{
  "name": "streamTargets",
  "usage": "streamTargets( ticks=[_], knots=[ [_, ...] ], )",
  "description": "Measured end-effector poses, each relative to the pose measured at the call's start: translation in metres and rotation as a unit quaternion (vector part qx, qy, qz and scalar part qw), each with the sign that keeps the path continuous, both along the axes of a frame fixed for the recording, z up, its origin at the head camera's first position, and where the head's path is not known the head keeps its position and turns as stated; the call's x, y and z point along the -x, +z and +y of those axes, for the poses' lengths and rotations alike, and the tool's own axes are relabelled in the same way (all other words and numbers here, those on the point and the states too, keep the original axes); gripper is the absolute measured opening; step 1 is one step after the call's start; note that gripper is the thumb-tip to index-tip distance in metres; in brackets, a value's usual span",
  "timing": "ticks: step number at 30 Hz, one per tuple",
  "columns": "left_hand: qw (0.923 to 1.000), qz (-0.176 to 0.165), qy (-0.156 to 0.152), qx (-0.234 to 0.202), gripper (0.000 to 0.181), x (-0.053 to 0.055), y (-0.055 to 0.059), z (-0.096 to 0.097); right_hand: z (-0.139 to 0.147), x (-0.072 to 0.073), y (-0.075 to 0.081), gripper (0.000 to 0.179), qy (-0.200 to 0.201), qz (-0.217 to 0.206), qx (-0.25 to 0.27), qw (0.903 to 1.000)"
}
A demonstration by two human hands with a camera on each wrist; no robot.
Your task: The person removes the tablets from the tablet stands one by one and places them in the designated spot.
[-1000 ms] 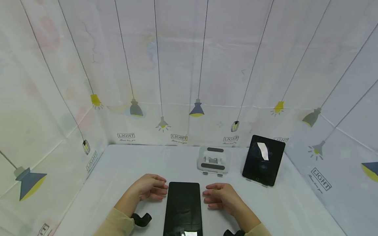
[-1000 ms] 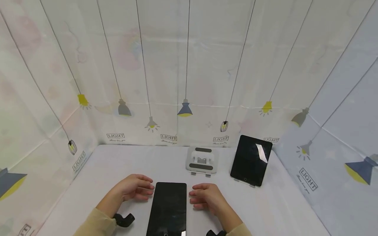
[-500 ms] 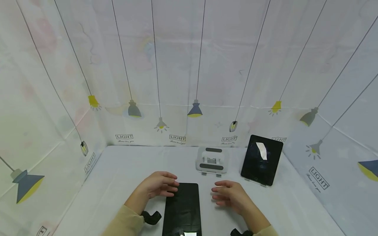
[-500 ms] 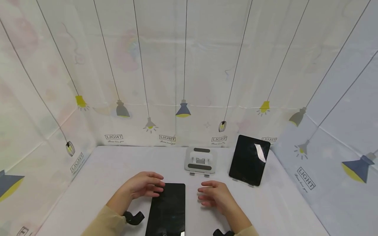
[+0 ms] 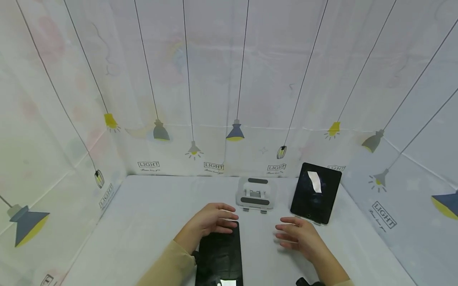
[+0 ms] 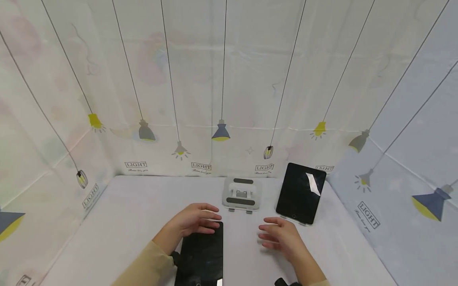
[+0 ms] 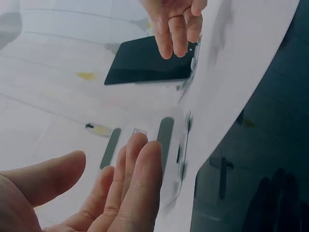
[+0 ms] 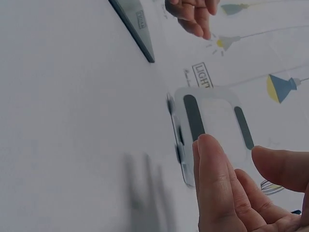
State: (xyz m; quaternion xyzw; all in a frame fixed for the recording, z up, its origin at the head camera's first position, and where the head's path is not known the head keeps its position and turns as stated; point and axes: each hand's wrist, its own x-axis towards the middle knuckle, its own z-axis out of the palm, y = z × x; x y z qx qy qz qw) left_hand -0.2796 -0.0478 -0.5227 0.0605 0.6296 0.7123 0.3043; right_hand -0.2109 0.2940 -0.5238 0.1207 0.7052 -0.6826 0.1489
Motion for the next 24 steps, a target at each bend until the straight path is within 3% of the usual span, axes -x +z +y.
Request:
streamTargets(
  ticks=[11, 24],
  knots=[
    [0.9997, 0.003, -0.01, -0.023, 0.042, -0.001, 0.001, 0.039, 0.035, -0.008, 0.006, 0.063, -0.065, 0.006, -0.032, 0.9974],
    [0.9974, 0.026, -0.017, -0.066, 0.05, 0.012, -0.001, 0.077, 0.079, -0.015, 0.011, 0.07, -0.073, 0.009, -0.059, 0.9955]
  ],
)
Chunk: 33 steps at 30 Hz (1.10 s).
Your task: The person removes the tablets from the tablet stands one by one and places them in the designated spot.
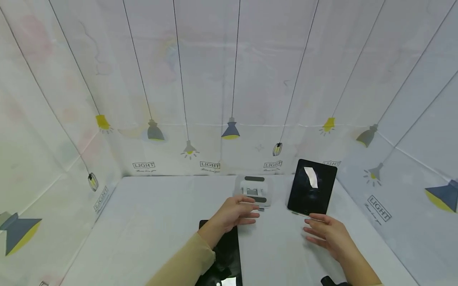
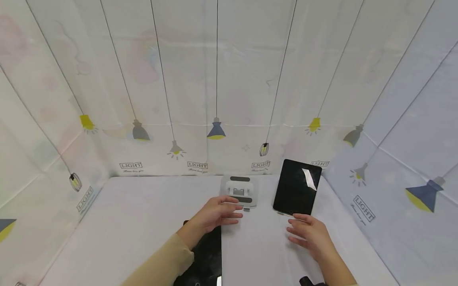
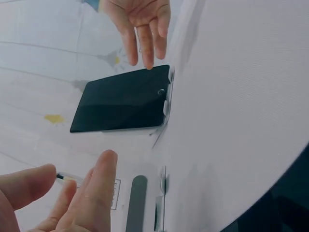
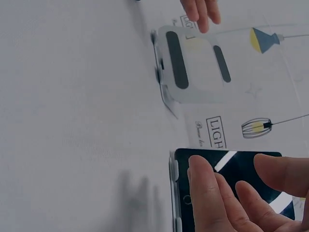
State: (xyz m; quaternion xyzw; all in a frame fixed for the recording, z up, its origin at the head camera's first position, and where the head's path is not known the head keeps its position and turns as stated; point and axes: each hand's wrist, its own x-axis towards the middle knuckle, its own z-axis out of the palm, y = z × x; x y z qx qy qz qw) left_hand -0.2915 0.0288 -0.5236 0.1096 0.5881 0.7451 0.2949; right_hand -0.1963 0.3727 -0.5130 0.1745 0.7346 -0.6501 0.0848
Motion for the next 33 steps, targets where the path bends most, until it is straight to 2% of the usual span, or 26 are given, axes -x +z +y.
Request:
streamTargets(
  ticks=[5, 9, 12, 20, 24, 29, 33],
  knots=[
    [0.9999, 0.004, -0.006, -0.011, 0.054, 0.007, 0.004, 0.012, 0.016, 0.0, 0.005, 0.072, -0.007, 0.003, -0.021, 0.9997],
    [0.9998, 0.003, -0.011, -0.014, 0.049, 0.013, 0.011, 0.023, 0.028, -0.001, 0.008, 0.071, -0.015, 0.014, -0.033, 0.9992],
    [0.9999, 0.0, -0.011, -0.012, 0.045, 0.017, 0.015, 0.031, 0.036, -0.001, 0.01, 0.072, -0.02, 0.026, -0.03, 0.999],
    [0.9997, 0.019, -0.016, 0.004, 0.043, 0.03, 0.025, 0.05, 0.058, 0.004, 0.012, 0.072, -0.008, 0.064, -0.014, 0.9978],
    [0.9996, 0.024, -0.013, 0.012, 0.04, 0.036, 0.029, 0.059, 0.068, 0.009, 0.016, 0.068, -0.003, 0.076, -0.014, 0.997],
    [0.9995, 0.022, -0.018, 0.012, 0.042, 0.038, 0.034, 0.066, 0.075, 0.011, 0.024, 0.059, 0.004, 0.09, -0.019, 0.9958],
    [0.9993, 0.025, -0.025, 0.01, 0.045, 0.039, 0.038, 0.072, 0.079, 0.014, 0.03, 0.05, 0.003, 0.1, 0.002, 0.995]
  ],
)
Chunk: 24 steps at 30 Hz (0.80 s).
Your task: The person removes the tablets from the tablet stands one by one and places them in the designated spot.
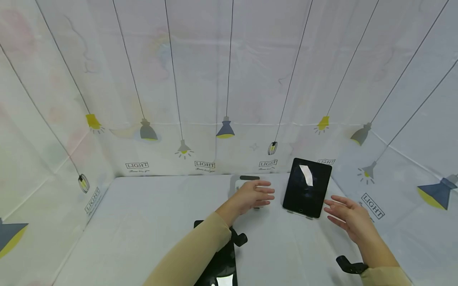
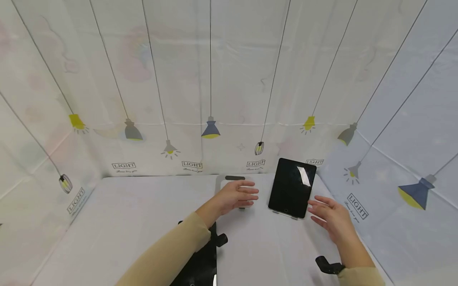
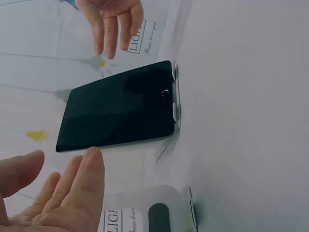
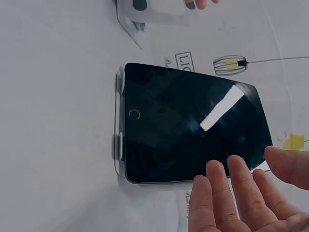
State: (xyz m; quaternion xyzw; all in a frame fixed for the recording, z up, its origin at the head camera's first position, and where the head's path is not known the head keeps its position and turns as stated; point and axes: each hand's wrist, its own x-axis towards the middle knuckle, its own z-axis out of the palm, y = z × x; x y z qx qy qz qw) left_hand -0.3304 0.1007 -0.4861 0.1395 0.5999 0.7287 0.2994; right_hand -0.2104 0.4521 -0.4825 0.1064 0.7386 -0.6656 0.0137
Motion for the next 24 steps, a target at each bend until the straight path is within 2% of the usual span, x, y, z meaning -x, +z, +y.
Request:
streamTargets(
  ticks=[4, 8, 15, 19, 24],
  knots=[
    [1.0, 0.004, 0.004, 0.004, 0.049, 0.006, 0.001, 0.01, 0.004, 0.006, 0.0, 0.047, -0.001, 0.007, 0.024, 0.9997],
    [0.9998, 0.009, 0.006, 0.015, 0.053, 0.013, 0.002, 0.024, 0.01, 0.011, -0.003, 0.052, -0.01, 0.005, 0.03, 0.9995],
    [0.9975, 0.052, 0.014, 0.046, 0.053, 0.022, 0.005, 0.043, 0.017, 0.023, -0.007, 0.045, -0.02, 0.019, 0.068, 0.9973],
    [0.9977, 0.05, 0.019, 0.042, 0.055, 0.027, 0.005, 0.05, 0.018, 0.029, -0.006, 0.045, -0.024, 0.034, 0.062, 0.9972],
    [0.9984, 0.043, 0.028, 0.022, 0.057, 0.034, 0.004, 0.061, 0.018, 0.036, -0.003, 0.061, -0.024, 0.038, 0.029, 0.9985]
  ],
)
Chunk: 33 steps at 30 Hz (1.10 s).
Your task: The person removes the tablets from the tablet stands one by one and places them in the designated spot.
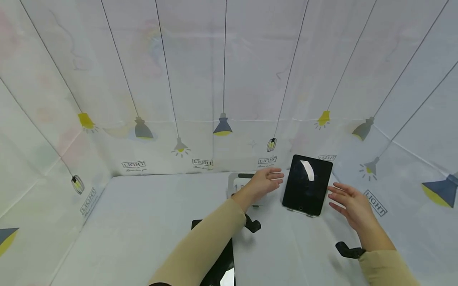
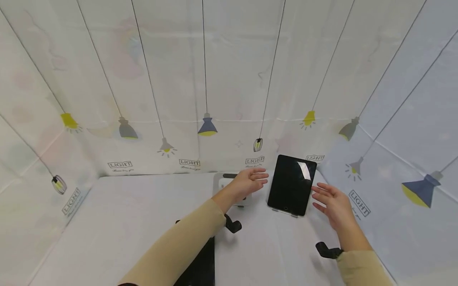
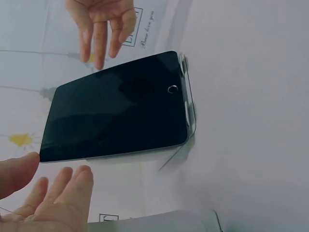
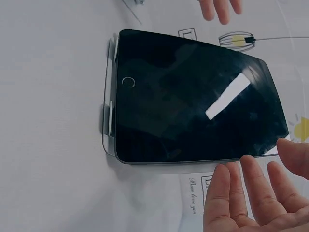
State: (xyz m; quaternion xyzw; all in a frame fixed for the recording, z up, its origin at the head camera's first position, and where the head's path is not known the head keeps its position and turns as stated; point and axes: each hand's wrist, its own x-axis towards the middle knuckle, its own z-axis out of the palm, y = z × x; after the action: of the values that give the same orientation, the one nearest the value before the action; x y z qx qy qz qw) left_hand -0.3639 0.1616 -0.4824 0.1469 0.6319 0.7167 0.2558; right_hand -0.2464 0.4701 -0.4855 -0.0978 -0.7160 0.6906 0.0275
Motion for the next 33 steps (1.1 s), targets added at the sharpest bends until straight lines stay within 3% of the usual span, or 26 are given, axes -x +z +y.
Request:
streamTargets(
  ticks=[2, 7, 12, 19, 24, 29, 33],
  knots=[
    [1.0, 0.006, 0.001, 0.0, 0.058, 0.002, 0.0, 0.005, 0.001, 0.001, 0.002, 0.064, -0.004, 0.0, -0.001, 1.0],
    [0.9996, 0.026, -0.009, -0.004, 0.062, 0.005, 0.005, 0.01, 0.002, 0.005, 0.004, 0.045, -0.009, 0.011, 0.009, 0.9999],
    [0.9987, 0.032, -0.029, -0.026, 0.07, 0.01, 0.005, 0.02, 0.004, 0.01, 0.005, 0.04, -0.014, 0.016, 0.003, 0.9998],
    [0.998, 0.053, -0.034, 0.009, 0.076, 0.011, 0.008, 0.032, 0.003, 0.022, 0.008, 0.064, -0.019, 0.004, -0.045, 0.9988],
    [0.9971, 0.067, -0.023, 0.03, 0.075, 0.01, 0.012, 0.034, 0.003, 0.025, 0.009, 0.065, -0.029, 0.012, -0.07, 0.9971],
    [0.997, 0.074, 0.006, 0.021, 0.068, 0.008, 0.012, 0.036, 0.007, 0.022, 0.009, 0.042, -0.021, 0.047, -0.018, 0.9985],
    [0.9957, 0.085, 0.034, 0.012, 0.058, 0.007, 0.009, 0.037, 0.009, 0.019, 0.007, 0.042, -0.022, 0.061, 0.019, 0.9977]
  ],
)
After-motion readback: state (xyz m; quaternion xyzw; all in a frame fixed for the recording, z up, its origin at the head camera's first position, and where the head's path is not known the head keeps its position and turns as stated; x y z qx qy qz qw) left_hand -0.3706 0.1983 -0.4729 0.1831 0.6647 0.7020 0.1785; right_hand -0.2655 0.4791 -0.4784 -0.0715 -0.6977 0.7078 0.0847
